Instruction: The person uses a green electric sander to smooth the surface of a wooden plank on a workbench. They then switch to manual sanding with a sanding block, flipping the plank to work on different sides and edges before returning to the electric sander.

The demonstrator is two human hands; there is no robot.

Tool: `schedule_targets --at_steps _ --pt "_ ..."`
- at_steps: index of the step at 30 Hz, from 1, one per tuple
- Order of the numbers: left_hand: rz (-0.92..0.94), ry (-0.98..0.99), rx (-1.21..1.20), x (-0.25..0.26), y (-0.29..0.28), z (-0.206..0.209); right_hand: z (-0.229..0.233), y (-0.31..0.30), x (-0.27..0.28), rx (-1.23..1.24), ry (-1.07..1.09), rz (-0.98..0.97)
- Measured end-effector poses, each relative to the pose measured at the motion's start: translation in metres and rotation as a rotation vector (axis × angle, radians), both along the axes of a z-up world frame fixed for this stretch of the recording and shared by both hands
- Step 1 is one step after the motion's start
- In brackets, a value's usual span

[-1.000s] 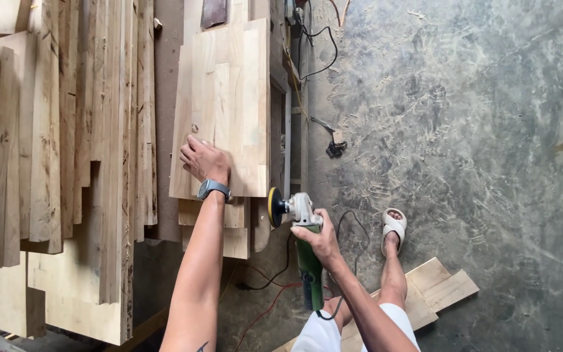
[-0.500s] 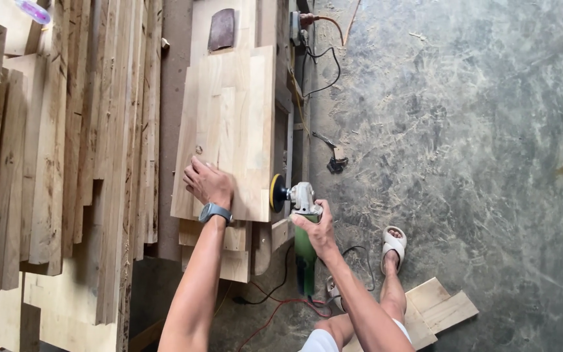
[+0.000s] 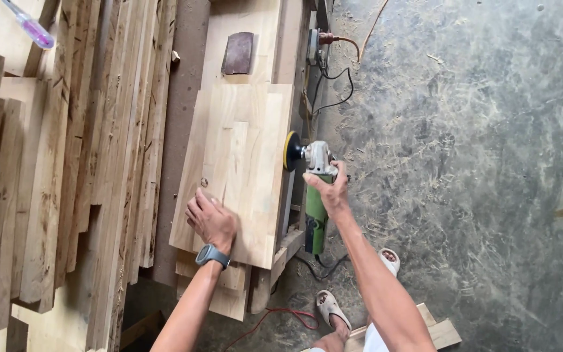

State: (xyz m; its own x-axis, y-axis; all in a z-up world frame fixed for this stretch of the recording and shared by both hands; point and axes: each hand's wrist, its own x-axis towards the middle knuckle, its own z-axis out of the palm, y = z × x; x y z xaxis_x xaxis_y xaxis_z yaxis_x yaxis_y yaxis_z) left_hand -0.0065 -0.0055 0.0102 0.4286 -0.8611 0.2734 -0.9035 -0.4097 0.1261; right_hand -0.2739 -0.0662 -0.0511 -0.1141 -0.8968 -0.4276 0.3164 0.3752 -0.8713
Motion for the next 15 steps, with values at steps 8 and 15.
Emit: schedule_targets --at_steps 8,15 --pt "-0.001 -0.018 0.002 0.007 -0.001 -0.012 -0.008 -0.09 -0.007 -0.034 0.052 -0.06" --pt "0.007 -0.013 0.003 0.004 -0.004 -0.008 -0.01 -0.143 -0.015 -0.067 0.042 -0.092"
